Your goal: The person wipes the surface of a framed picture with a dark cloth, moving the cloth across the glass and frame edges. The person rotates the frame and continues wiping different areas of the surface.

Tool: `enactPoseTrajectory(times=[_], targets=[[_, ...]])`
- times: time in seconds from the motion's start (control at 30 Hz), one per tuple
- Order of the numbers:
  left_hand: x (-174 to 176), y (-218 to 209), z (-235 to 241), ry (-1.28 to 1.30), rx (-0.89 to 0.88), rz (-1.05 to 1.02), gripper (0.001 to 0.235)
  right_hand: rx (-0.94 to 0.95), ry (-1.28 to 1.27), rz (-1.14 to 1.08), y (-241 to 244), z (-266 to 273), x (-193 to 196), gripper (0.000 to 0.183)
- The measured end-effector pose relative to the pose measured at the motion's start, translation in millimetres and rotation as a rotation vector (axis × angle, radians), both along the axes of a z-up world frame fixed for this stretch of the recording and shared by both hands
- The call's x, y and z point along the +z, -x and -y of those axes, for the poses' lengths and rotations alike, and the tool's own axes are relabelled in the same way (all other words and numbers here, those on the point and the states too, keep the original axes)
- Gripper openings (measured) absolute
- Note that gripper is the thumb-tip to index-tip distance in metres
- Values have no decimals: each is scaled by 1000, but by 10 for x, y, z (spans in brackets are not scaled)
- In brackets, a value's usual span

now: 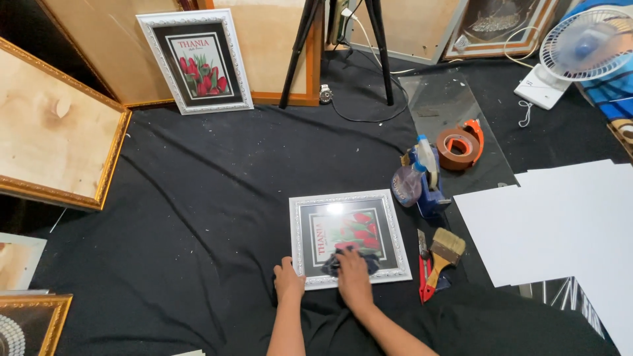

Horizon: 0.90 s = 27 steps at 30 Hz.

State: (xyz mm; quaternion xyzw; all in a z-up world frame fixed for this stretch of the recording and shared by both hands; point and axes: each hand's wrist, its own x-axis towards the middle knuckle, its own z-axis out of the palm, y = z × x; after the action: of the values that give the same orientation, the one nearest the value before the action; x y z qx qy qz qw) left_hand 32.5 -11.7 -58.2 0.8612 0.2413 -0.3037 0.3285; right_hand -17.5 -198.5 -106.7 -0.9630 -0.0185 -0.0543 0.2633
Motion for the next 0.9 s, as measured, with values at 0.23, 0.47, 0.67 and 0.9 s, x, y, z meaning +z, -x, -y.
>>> enactPoseTrajectory(times=[0.23, 0.47, 0.67, 0.9], targets=[[-92, 52, -34, -101, -55, 0, 69, 439, -135, -85, -165, -569, 279, 57], [-56, -9, -51, -42, -26, -42, 70, 47, 364, 118, -204, 580, 222, 60], [-44, -38, -86, -9, -60, 5, 70, -290, 48, 85, -156, 1077, 15, 50], [-35, 52, -138, 0, -64, 5, 62, -429, 119, -52, -12, 894, -63, 49]])
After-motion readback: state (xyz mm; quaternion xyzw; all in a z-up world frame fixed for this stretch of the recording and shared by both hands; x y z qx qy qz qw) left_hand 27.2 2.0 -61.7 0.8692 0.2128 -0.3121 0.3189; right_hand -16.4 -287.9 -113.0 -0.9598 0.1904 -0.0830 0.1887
